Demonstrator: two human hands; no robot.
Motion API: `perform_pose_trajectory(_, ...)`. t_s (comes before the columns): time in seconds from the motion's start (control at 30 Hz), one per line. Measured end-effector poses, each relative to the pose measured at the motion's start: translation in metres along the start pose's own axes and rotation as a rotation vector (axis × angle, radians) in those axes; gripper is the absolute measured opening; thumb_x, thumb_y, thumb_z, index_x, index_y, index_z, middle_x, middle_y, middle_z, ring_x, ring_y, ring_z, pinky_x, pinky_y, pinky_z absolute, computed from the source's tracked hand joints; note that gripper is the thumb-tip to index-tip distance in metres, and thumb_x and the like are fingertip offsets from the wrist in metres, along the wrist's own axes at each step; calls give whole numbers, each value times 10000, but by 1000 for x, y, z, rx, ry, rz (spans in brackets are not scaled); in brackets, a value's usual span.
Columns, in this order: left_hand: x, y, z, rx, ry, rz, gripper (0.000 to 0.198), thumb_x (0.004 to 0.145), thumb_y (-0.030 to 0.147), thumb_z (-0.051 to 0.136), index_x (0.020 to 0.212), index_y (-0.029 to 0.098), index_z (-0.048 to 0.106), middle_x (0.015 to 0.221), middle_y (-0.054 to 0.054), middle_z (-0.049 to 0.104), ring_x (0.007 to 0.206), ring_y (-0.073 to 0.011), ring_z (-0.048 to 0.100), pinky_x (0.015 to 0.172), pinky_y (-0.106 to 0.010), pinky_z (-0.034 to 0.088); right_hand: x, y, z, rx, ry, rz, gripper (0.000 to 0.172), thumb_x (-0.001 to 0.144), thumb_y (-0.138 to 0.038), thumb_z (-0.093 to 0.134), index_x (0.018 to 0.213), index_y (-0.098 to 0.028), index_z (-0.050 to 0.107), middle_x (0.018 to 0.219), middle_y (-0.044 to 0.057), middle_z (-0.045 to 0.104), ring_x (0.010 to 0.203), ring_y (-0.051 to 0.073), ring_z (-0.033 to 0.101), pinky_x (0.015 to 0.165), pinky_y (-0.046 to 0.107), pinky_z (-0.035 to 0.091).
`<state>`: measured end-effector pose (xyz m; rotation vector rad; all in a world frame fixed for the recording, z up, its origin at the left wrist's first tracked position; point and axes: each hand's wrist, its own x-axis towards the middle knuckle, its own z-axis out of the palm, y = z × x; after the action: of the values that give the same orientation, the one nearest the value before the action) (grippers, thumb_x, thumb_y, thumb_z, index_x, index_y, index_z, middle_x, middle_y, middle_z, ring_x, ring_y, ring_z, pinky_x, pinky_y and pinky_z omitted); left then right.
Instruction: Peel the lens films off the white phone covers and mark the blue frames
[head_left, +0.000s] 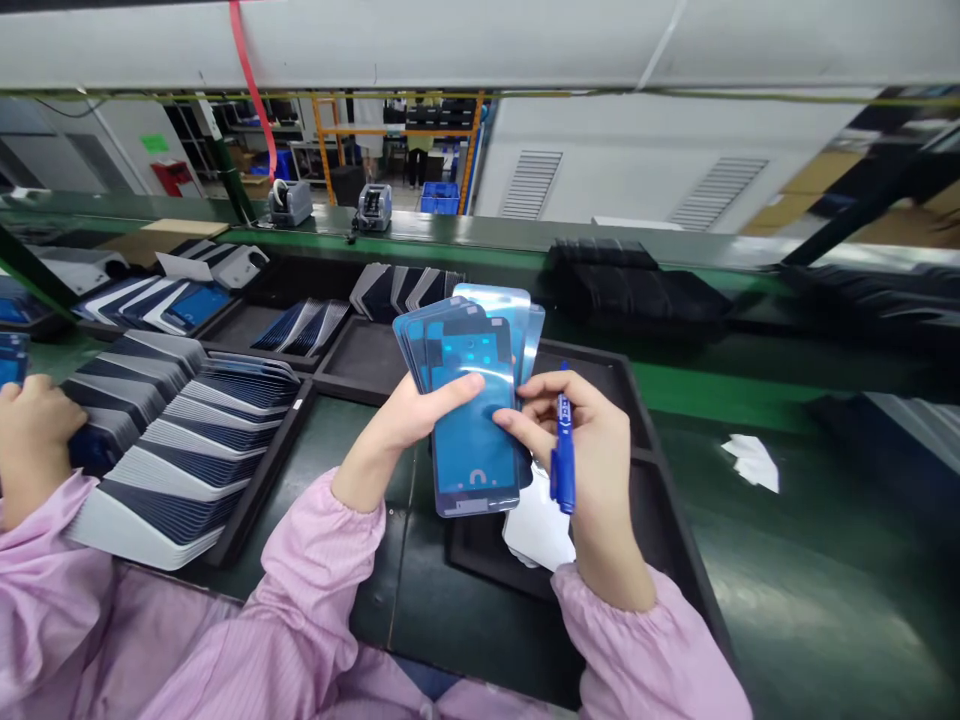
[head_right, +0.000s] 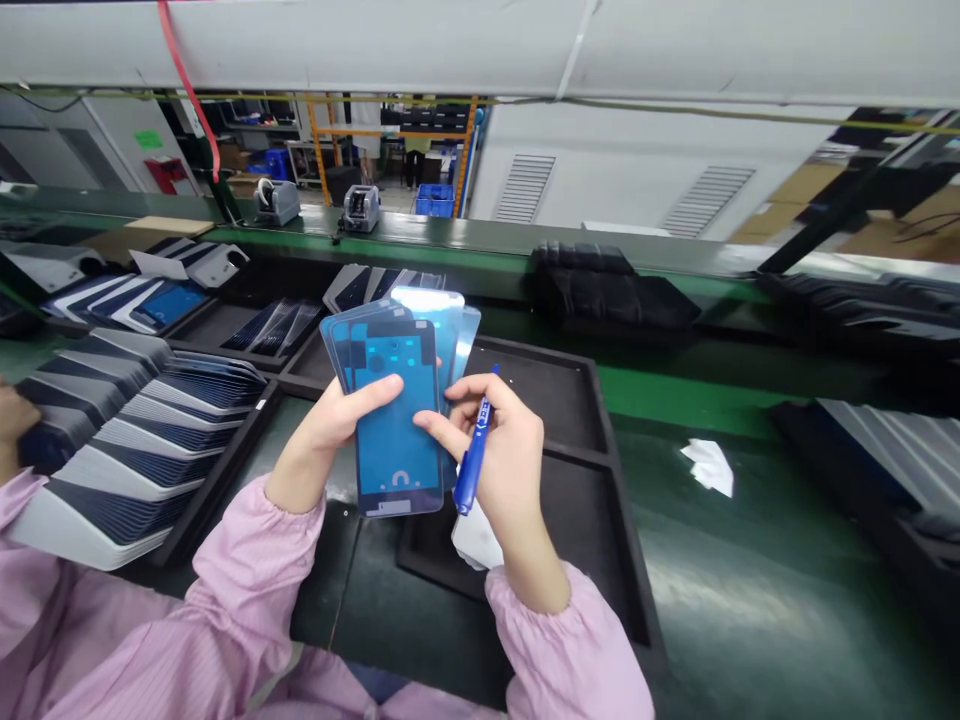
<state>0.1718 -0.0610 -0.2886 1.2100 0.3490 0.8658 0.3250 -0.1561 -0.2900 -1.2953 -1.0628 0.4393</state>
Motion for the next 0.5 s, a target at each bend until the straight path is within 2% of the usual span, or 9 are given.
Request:
perform_pose_trajectory(0.17, 1, -7, -1, 33, 15, 6, 711, 704, 663, 900, 1166, 144, 751, 1265, -152, 751, 1261, -386, 665, 1105, -481, 512, -1, -4, -4, 14, -72, 106, 372, 620, -423, 969, 744, -185, 711, 589, 2, 637, 505, 130, 559, 455, 210, 440)
perform_pose_trajectory(0.3, 5, -11, -3, -82, 70, -25, 740, 687, 736, 874, 1145, 164, 769, 1156, -129, 786, 1157, -366, 716, 1051, -485, 552, 9, -7, -19, 83, -124, 191, 385, 577, -416, 970, 707, -183, 691, 518, -27, 569, 423, 95, 467, 389, 189, 375)
perform_pose_trajectory(0.37, 5, -9, -6, -119, 71, -24, 676, 708, 703, 877, 1112, 169, 787, 1092, -112, 795, 1013, -324, 748, 947, -451, 599, 17, -7, -31, 127, -44, 221, 414, 537, -430, 980, 698, -189, 684, 485, -46, 530, 380, 79, 415, 352, 177, 328)
perform_pose_trajectory(0.5, 4, 0, -10, -151, -69, 44, 426, 863, 542, 789, 1079, 176, 814, 1058, -83, 781, 821, -224, 729, 762, -345, 623, 28, -3, -55, 190, 316, 132, 459, 518, -491, 978, 754, -195, 717, 453, -64, 490, 361, 77, 380, 333, 178, 318)
